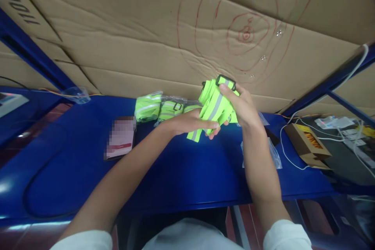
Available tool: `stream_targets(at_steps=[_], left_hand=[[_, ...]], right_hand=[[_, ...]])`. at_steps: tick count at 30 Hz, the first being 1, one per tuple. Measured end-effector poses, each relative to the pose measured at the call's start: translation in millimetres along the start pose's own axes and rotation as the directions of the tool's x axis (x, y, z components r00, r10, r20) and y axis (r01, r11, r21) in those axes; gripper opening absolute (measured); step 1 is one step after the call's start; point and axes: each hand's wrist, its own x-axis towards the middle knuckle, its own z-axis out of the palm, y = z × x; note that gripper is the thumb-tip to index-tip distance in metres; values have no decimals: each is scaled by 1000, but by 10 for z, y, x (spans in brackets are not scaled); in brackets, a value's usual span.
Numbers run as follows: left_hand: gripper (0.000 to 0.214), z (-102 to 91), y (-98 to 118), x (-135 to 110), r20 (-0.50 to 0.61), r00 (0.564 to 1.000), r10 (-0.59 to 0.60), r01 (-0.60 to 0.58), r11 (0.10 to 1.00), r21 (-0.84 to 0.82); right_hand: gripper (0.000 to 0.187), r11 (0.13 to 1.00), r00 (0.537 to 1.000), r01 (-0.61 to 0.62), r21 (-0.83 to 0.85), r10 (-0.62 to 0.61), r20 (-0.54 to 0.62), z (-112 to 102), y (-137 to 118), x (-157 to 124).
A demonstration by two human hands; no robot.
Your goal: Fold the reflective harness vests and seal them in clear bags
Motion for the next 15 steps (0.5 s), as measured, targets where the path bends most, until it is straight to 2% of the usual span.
stream_targets(at_steps=[3,6,11,13,15], left_hand=[[42,-44,75,-29,-13,1000,3,-1,991,133],[38,-59,108,-33,-54,998,-21,31,981,192],[38,-100,117,-31,-102,994,-45,70,964,257],[40,-164,95,-33,-175,984,6,61,925,375],[50,-245,77,-46,-295,950,100,81,834,546]], right_hand=[[66,993,997,-74,94,70,41,5,3,8],[75,983,987,-134,122,122,106,18,-24,8],[75,981,974,-145,127,118,195,71,-43,8],[69,981,977,-139,136,114,178,120,-18,18],[63,979,989,-114,166,96,114,175,23,28]])
